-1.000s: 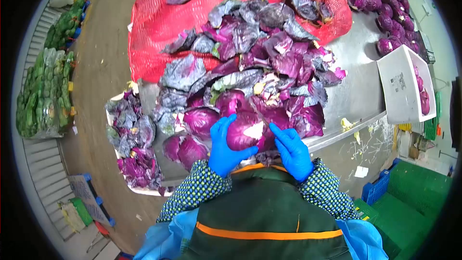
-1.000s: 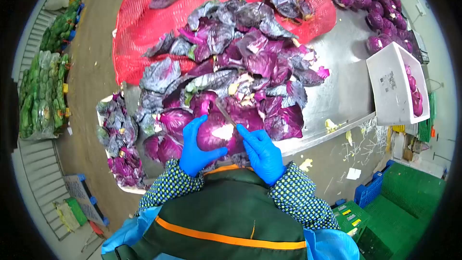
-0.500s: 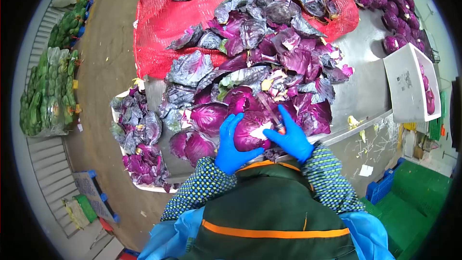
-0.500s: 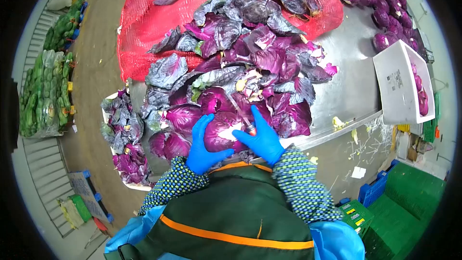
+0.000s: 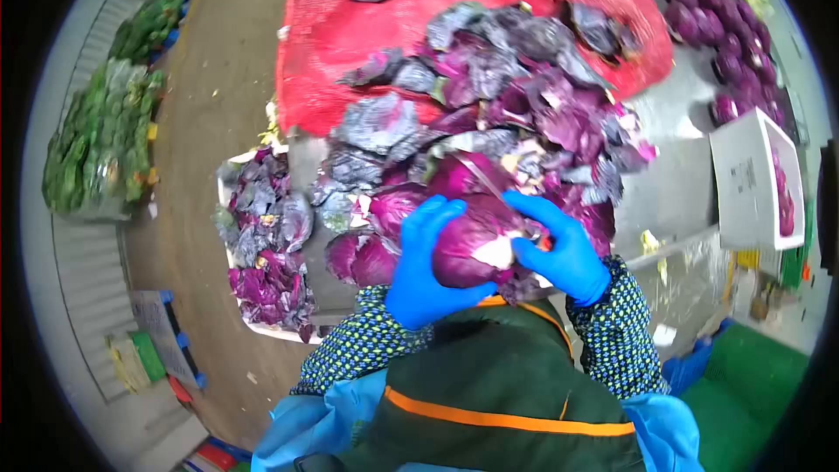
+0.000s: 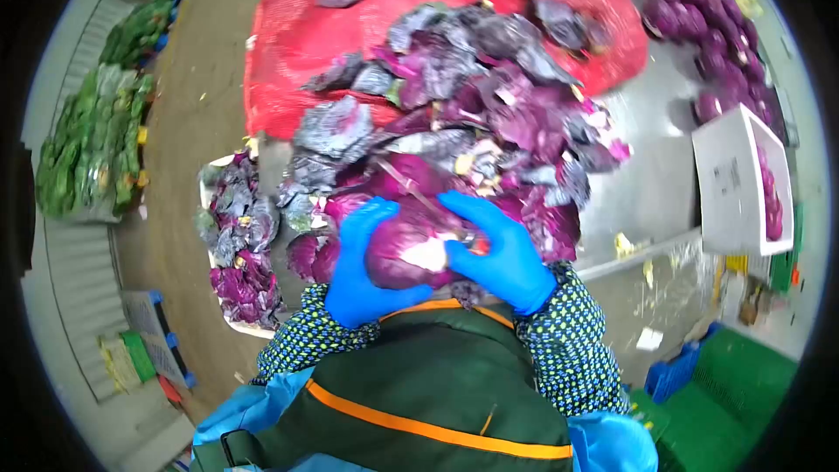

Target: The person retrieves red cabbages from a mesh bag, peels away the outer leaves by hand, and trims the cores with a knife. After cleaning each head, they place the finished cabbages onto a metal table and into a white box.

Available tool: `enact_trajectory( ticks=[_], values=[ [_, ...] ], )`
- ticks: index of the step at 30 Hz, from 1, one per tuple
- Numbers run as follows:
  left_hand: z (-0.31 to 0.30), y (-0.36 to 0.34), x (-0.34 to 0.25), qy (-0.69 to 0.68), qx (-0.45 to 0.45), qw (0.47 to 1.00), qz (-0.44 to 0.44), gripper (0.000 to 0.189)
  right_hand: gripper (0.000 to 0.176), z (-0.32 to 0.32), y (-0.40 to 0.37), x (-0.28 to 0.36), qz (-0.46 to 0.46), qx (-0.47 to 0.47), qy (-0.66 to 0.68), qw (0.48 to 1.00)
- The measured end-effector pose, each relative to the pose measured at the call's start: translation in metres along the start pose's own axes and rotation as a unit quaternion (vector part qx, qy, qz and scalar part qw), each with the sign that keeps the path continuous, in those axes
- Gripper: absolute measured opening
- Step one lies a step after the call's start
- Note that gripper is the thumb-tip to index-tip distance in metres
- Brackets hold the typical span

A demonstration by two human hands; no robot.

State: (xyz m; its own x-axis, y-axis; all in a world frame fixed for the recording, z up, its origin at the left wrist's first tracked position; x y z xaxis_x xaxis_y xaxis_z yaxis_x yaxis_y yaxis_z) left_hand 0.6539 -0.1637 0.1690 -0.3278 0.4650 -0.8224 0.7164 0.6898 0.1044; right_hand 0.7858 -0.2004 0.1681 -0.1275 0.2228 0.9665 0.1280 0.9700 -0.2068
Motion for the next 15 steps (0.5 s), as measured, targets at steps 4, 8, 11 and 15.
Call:
enact_trajectory(
  ticks=[4,8,11,15],
  values=[
    [0.014,-0.012,0.008,-0.043,-0.029,0.999,0.006,0.093,0.041,-0.017,-0.037,-0.04,0.07,-0.13,-0.014,0.989],
    [0.02,-0.032,0.015,-0.082,-0.028,0.996,-0.014,0.095,0.032,-0.048,-0.035,-0.083,0.079,-0.161,-0.03,0.983],
    [0.013,-0.032,0.022,-0.126,-0.028,0.991,-0.025,0.096,0.036,-0.057,-0.018,-0.092,0.106,-0.147,0.026,0.983],
    [-0.025,-0.029,0.016,-0.249,-0.091,0.964,-0.031,0.09,0.034,-0.069,0.01,-0.113,0.141,-0.136,-0.021,0.98]
  ],
)
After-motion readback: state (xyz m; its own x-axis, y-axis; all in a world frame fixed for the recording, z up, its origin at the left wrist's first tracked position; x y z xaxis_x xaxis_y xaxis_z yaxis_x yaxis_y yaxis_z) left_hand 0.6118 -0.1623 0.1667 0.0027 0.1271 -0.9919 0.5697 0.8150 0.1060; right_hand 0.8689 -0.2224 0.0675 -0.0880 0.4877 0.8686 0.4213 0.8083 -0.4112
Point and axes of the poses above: each hand's wrist, its own y-axis towards the middle knuckle, its own z-axis out of the palm, x = y × z, the point moved 10 cm from there along y, towards the middle knuckle, and after that the axes turned 7 degrees about y, right-handed, at the moved point
